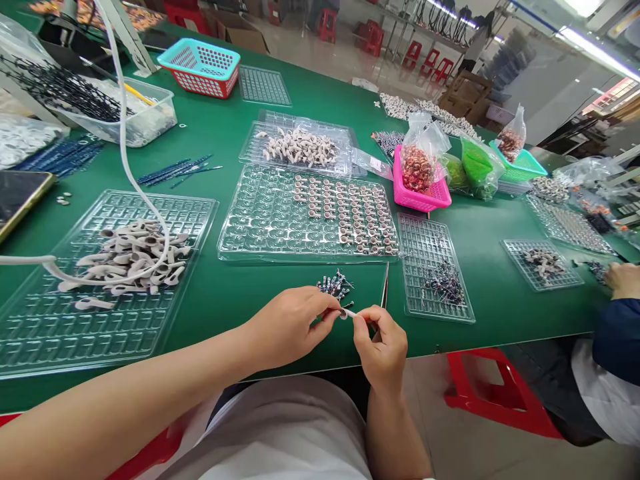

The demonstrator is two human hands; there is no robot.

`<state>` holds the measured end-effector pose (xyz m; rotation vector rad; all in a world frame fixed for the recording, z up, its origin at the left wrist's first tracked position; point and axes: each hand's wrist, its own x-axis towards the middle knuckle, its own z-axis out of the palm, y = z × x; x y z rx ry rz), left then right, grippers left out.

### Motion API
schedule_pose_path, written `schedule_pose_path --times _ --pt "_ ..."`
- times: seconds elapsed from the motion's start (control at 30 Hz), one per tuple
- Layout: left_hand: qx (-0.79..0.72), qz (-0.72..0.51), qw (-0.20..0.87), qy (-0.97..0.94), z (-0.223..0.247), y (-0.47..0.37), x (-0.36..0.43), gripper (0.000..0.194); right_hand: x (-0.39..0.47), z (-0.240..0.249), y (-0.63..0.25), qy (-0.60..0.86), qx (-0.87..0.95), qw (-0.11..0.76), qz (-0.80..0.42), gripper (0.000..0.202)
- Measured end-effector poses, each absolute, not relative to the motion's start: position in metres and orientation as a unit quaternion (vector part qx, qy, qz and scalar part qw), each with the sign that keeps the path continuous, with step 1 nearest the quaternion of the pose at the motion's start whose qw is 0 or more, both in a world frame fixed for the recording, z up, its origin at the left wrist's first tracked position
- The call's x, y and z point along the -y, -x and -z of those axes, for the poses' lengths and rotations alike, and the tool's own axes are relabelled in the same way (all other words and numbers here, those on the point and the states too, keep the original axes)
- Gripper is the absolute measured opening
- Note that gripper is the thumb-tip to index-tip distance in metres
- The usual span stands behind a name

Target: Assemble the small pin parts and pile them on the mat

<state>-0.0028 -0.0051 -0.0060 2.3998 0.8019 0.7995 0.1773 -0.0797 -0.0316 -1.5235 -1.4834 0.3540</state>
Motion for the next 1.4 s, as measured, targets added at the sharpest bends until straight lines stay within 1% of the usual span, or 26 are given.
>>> schedule_pose_path --times 0.13,0.2,0.3,0.4,0.53,0.63,0.73,0.87,1.0,1.1,1.2,1.3,1.4 --pt "-0.308 -0.255 0.212 -0.892 -0.002 0.002 0.006 0.013 0.080 0.029 -0.180 0.611 0.632 0.456 -0.140 0.016" --pt "-0.324 -0.219 0.178 -0.903 -0.011 0.005 0.006 0.013 0.081 0.030 -0.183 0.608 0.643 0.445 -0.139 0.015" --pt "-0.366 -0.175 0.120 -0.906 -0.028 0.019 0.001 0.014 0.079 0.036 -0.189 0.595 0.652 0.451 -0.129 0.017" --pt "-0.439 -0.188 0.088 -0.874 -0.043 0.053 -0.005 0.017 0.078 0.041 -0.192 0.593 0.651 0.456 -0.131 0.022" --pt "-0.583 -0.206 0.019 -0.785 -0.054 0.120 -0.014 0.022 0.080 0.041 -0.189 0.591 0.637 0.470 -0.157 0.024" --pt "-0.685 -0.174 -0.030 -0.707 -0.056 0.164 -0.028 0.023 0.079 0.039 -0.186 0.577 0.637 0.482 -0.171 0.022" --pt "-0.734 -0.125 -0.030 -0.666 -0.055 0.189 -0.049 0.028 0.077 0.038 -0.187 0.546 0.661 0.488 -0.160 0.017" --pt "-0.712 -0.089 -0.015 -0.696 -0.046 0.192 -0.084 0.033 0.076 0.038 -0.188 0.531 0.672 0.495 -0.147 0.012" --pt "-0.645 -0.086 0.006 -0.759 -0.035 0.163 -0.118 0.038 0.076 0.038 -0.184 0.520 0.676 0.503 -0.141 0.010" --pt "-0.570 -0.092 0.042 -0.815 -0.030 0.121 -0.140 0.036 0.075 0.037 -0.181 0.521 0.672 0.506 -0.145 0.011" --pt "-0.510 -0.093 0.079 -0.851 -0.026 0.073 -0.158 0.030 0.074 0.037 -0.180 0.520 0.674 0.505 -0.144 0.012" --pt "-0.484 -0.076 0.106 -0.865 -0.020 0.034 -0.172 0.024 0.076 0.038 -0.181 0.521 0.682 0.493 -0.146 0.011" --pt "-0.480 -0.040 0.130 -0.867 -0.013 0.010 -0.184 0.026 0.076 0.039 -0.181 0.520 0.686 0.487 -0.148 0.011"
